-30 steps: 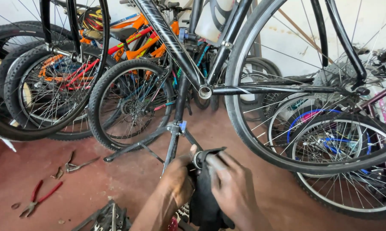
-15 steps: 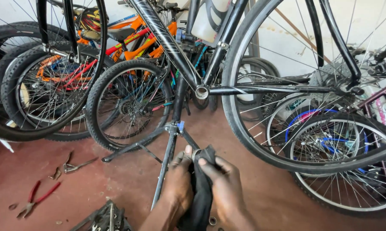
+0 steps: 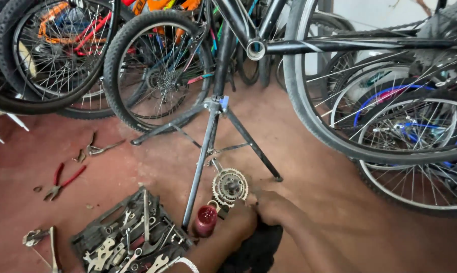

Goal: Cleaning a bicycle bearing component using a rag to remove old grease.

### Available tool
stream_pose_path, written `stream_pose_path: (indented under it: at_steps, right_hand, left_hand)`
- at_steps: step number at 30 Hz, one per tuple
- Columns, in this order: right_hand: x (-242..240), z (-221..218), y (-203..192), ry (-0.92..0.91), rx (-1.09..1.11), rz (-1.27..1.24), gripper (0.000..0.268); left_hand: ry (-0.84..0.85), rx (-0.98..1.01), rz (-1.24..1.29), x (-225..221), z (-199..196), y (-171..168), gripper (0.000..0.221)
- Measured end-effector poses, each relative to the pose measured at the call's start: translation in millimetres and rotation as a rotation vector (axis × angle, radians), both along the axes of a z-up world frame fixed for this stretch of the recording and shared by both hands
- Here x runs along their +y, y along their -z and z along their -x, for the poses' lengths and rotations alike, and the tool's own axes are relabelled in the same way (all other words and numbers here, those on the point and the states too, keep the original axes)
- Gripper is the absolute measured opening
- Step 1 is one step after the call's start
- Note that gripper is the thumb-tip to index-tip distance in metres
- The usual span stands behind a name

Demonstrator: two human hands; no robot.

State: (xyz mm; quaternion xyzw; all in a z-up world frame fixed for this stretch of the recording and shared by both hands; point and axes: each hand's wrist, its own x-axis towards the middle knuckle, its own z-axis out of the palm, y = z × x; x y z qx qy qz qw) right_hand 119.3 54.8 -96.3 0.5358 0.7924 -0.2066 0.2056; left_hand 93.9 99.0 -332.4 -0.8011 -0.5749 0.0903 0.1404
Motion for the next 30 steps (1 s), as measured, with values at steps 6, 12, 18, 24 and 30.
stream_pose_path:
  at_steps: [6, 12, 18, 24, 30]
  right_hand:
    - [-12.8, 3.9, -3.2, -0.024, -0.065, 0.046, 0.078]
    - [-23.2, 10.2, -20.0, 0.08, -0.027, 0.078, 0.065]
    - [-15.5, 2.9, 3.7, 0.018, -0.073, 0.024, 0.034]
    - [-21.0, -6.0, -5.4, -0.061, 0.384, -0.105, 0.033]
    - [-15.3, -8.0, -7.0, 0.136, 0.283, -0.106, 0.052]
  left_hand:
    - [-0.764, -1.42, 0.621, -113.2, 67.7, -199.8, 0.059]
    - [-0.857, -1.461, 0.686, -121.7, 78.6, -215.8, 0.073]
    - [-0.808, -1.505, 0.57, -124.8, 81.3, -189.7, 0.067]
    - [-0.782, -1.613, 0.43, -137.8, 89.9, -185.1, 0.083]
    - [-1.073, -1.634, 0.124, -136.1, 116.9, -214.0, 0.065]
